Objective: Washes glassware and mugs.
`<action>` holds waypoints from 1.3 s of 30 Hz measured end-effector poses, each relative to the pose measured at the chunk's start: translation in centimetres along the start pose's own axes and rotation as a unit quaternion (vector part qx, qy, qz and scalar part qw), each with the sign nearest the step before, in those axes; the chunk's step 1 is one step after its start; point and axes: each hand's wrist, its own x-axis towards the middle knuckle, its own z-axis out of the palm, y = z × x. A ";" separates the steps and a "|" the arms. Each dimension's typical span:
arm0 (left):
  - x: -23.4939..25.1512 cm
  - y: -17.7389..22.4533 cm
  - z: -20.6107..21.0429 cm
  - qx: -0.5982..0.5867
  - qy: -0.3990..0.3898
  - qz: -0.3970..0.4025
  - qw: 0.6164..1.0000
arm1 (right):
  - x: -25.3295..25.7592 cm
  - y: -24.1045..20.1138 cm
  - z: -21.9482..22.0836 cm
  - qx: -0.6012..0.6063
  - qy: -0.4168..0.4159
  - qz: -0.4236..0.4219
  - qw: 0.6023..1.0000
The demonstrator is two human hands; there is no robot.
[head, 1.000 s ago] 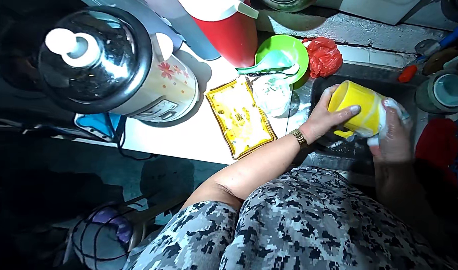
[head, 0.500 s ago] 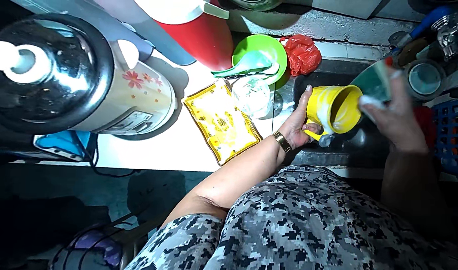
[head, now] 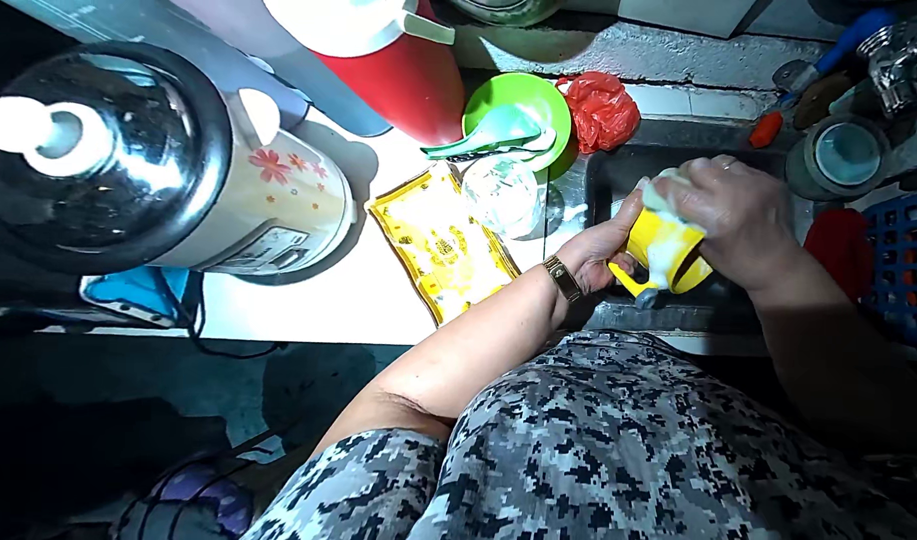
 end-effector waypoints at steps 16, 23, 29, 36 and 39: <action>-0.2 -0.6 1.6 0.061 0.083 0.171 0.980 | -2.6 0.8 3.1 0.316 0.174 0.280 0.890; 3.2 -2.0 0.6 0.213 0.183 0.500 0.819 | -3.7 -5.3 5.0 0.671 0.192 0.523 0.490; 4.2 -3.2 0.5 0.262 0.193 0.534 0.780 | -1.8 -4.2 4.9 0.602 0.183 0.571 0.527; 0.3 1.1 0.9 0.359 0.228 0.486 0.764 | 1.1 -2.3 3.8 0.464 0.169 0.448 0.745; -0.7 3.9 -0.6 0.291 0.185 0.475 0.810 | 2.8 -3.0 3.1 0.465 0.155 0.383 0.783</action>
